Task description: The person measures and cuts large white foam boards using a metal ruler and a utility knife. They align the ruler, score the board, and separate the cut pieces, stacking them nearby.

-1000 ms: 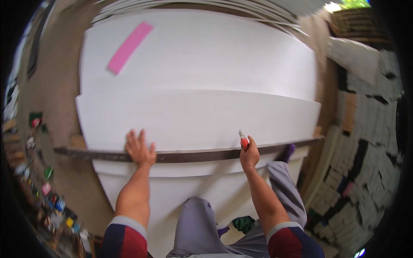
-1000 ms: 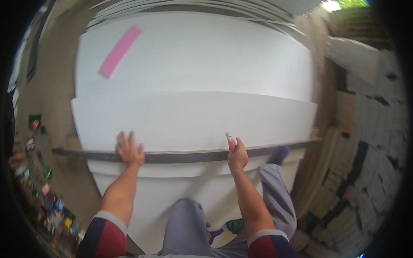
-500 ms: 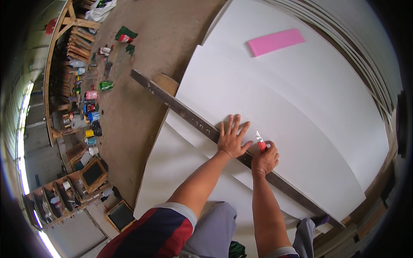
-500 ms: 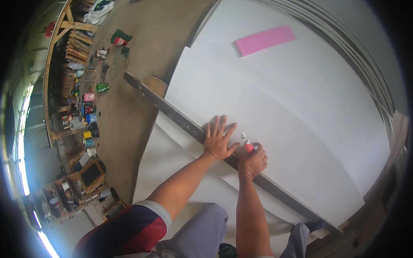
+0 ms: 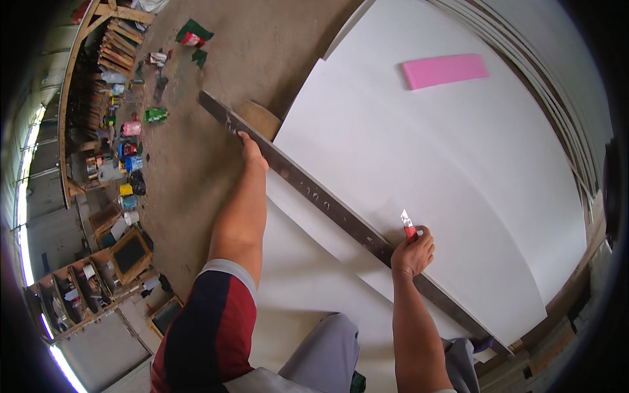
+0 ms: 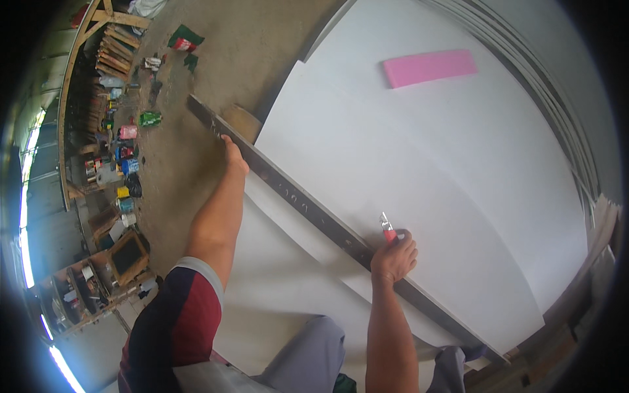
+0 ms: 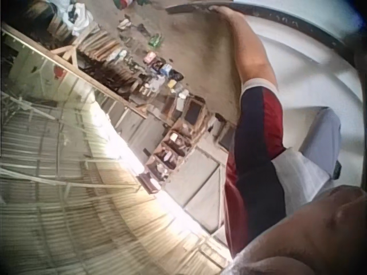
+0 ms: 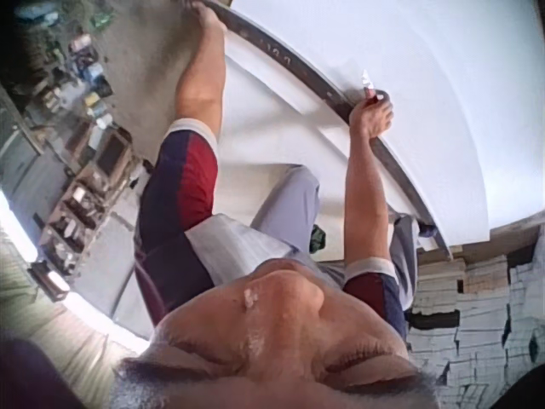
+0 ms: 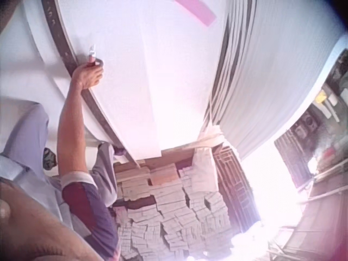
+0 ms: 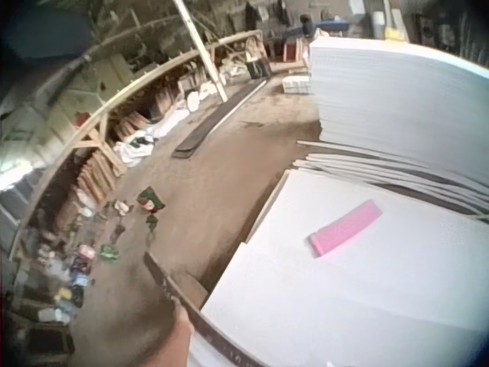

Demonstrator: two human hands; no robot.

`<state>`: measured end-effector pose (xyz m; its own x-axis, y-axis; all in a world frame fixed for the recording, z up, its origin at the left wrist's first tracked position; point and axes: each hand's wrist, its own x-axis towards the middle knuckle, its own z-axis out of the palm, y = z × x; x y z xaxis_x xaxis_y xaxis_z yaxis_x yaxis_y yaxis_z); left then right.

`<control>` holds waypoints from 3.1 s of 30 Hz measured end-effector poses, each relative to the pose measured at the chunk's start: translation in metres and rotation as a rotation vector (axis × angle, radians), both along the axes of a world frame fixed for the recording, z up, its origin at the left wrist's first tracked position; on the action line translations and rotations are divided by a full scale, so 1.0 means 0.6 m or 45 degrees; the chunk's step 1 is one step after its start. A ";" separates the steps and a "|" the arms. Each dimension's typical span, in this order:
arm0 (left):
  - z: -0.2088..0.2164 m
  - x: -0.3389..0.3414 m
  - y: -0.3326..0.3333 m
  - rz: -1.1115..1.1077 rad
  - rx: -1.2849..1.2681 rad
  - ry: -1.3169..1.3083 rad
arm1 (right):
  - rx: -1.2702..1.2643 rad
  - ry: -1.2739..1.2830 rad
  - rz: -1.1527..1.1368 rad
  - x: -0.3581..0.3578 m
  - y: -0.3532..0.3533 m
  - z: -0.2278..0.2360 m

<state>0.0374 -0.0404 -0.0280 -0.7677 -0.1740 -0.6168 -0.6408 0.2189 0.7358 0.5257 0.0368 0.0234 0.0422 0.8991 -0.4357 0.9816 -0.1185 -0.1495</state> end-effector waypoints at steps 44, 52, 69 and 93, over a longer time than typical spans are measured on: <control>0.014 0.038 0.050 -0.083 -0.595 0.354 | -0.679 0.005 1.101 -0.628 0.017 0.100; 0.008 0.036 0.052 -0.096 -0.743 0.343 | -0.716 -0.038 1.076 -0.509 0.030 0.112; -0.007 0.006 0.054 -0.011 -0.733 0.242 | -0.724 -0.150 1.036 -0.088 0.048 0.129; -0.056 -0.111 -0.010 -0.114 -0.533 0.283 | -0.286 -0.201 1.141 0.637 0.037 0.131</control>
<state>-0.0292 -0.0465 -0.0614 -0.8964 -0.2992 -0.3270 -0.4428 0.5728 0.6898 0.9076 0.0589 0.1022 -0.5525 0.5203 -0.6511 0.7277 0.6821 -0.0724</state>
